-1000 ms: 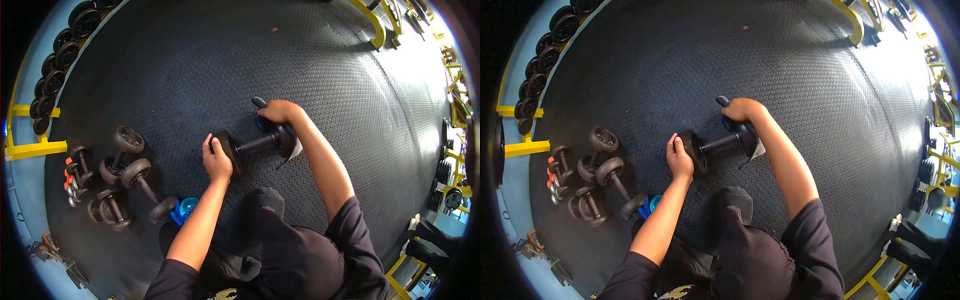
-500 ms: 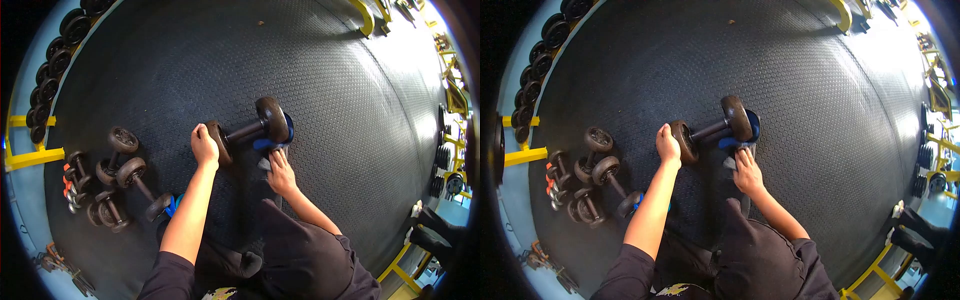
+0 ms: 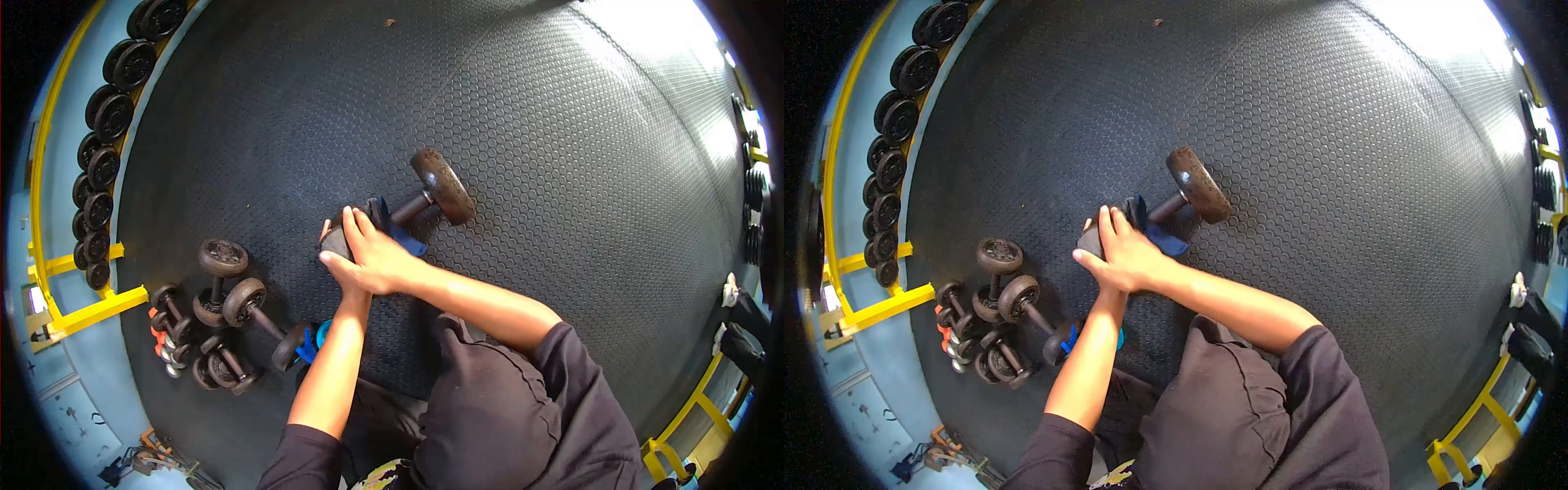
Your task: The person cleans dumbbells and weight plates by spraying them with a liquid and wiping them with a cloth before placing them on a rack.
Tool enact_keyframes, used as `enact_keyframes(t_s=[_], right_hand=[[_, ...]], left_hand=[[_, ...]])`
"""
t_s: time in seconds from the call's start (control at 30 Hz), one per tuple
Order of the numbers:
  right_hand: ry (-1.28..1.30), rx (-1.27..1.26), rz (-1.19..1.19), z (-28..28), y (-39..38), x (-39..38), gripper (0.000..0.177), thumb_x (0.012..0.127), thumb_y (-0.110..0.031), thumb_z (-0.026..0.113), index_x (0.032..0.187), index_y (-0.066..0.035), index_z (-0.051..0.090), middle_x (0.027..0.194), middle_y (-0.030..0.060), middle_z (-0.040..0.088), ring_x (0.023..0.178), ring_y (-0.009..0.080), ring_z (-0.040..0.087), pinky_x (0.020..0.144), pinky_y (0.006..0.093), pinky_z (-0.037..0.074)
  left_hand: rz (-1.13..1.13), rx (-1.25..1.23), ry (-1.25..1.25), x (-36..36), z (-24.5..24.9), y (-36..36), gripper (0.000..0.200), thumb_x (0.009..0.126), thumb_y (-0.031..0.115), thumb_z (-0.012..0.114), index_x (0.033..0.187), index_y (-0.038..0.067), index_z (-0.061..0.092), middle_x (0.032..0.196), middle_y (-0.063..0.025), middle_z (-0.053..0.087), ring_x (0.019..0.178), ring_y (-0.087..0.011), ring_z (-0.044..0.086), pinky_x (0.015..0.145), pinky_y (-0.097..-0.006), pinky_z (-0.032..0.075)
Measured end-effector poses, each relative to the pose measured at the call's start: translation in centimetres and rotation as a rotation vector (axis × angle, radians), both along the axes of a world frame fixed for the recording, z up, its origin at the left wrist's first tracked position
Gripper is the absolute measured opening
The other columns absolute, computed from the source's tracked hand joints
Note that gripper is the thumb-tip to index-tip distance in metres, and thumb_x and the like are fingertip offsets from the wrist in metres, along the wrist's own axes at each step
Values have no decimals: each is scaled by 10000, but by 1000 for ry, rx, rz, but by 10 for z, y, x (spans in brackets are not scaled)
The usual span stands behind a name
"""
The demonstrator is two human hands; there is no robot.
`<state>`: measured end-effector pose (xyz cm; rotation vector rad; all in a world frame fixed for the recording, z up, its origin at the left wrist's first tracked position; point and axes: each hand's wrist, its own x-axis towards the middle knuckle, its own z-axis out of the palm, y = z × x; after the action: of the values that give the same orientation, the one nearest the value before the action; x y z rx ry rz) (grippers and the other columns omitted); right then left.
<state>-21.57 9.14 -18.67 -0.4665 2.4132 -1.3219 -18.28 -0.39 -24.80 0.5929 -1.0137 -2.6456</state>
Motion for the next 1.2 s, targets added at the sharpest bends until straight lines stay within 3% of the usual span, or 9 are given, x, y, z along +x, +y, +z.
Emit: enact_keyframes(t_s=[0.07, 0.17, 0.27, 0.33, 0.47, 0.6, 0.67, 1.1, 1.2], right_hand=[[-338, -63, 4, 17, -2, -37, 1109, 896, -716, 445, 1501, 145, 96, 1497, 426, 228, 1382, 522, 337, 1163, 491, 298], [-621, 109, -15, -23, -24, -84, 1156, 881, -749, 435, 1520, 102, -16, 1552, 375, 164, 1425, 488, 282, 1178, 488, 262], [-875, 12, -82, -30, -27, -108, 1081, 932, -665, 408, 1507, 116, -72, 1582, 342, 114, 1469, 465, 189, 1201, 482, 204], [-697, 150, -41, -17, -31, -93, 1041, 940, -576, 452, 1490, 158, -40, 1569, 358, 142, 1451, 455, 253, 1188, 481, 241], [-235, -265, -145, -27, -18, -30, 787, 979, -308, 440, 1471, 195, 88, 1550, 393, 122, 1487, 452, 112, 1227, 415, 152], [-106, -494, -195, -23, 4, 21, 639, 993, -156, 424, 1491, 150, 164, 1559, 357, 180, 1488, 423, 165, 1219, 414, 167], [-18, -545, -212, -37, 15, 43, 601, 970, -101, 448, 1498, 102, 246, 1551, 318, 264, 1476, 387, 242, 1207, 404, 206], [-471, -734, -556, -101, -5, 44, 459, 904, -168, 430, 1301, 18, 567, 1242, 142, 613, 1179, 216, 529, 1061, 316, 353], [-612, -619, -298, -122, 18, 6, 410, 898, -212, 427, 1188, 32, 585, 1133, 132, 612, 1087, 249, 525, 995, 351, 387]], left_hand=[[-221, -569, -202, -4, -28, -25, 556, 1051, 418, 367, 1409, -5, 411, 1321, -227, 530, 1192, -306, 549, 1032, -411, 440], [-42, -1053, -291, -7, 24, 8, 522, 1049, 316, 345, 1373, -82, 445, 1318, -258, 538, 1189, -316, 546, 1017, -404, 423], [16, -1208, -304, -6, 25, 11, 516, 1046, 323, 363, 1357, -77, 463, 1308, -241, 544, 1191, -320, 549, 1009, -398, 429], [1, -1093, -302, -7, 14, 4, 489, 1043, 303, 370, 1341, -68, 481, 1298, -238, 551, 1181, -321, 558, 1008, -403, 433], [-30, -659, -185, -12, 7, 1, 432, 1037, 281, 400, 1331, -17, 509, 1286, -207, 550, 1134, -299, 581, 1003, -398, 443], [-148, -1001, -199, -23, -1, -23, 419, 1042, 286, 386, 1351, 32, 511, 1318, -150, 532, 1201, -259, 528, 1039, -386, 418], [-141, -807, -297, -37, -11, -28, 428, 1037, 277, 361, 1337, 24, 531, 1345, -141, 523, 1249, -265, 498, 1076, -382, 375], [-210, -652, -675, -95, 51, -36, 441, 1005, 261, 370, 1310, 13, 571, 1391, -127, 532, 1319, -276, 480, 1114, -377, 351], [-287, 38, -1091, -108, 89, -40, 402, 990, 301, 439, 1292, 100, 612, 1353, -108, 567, 1242, -272, 541, 1062, -417, 417]])
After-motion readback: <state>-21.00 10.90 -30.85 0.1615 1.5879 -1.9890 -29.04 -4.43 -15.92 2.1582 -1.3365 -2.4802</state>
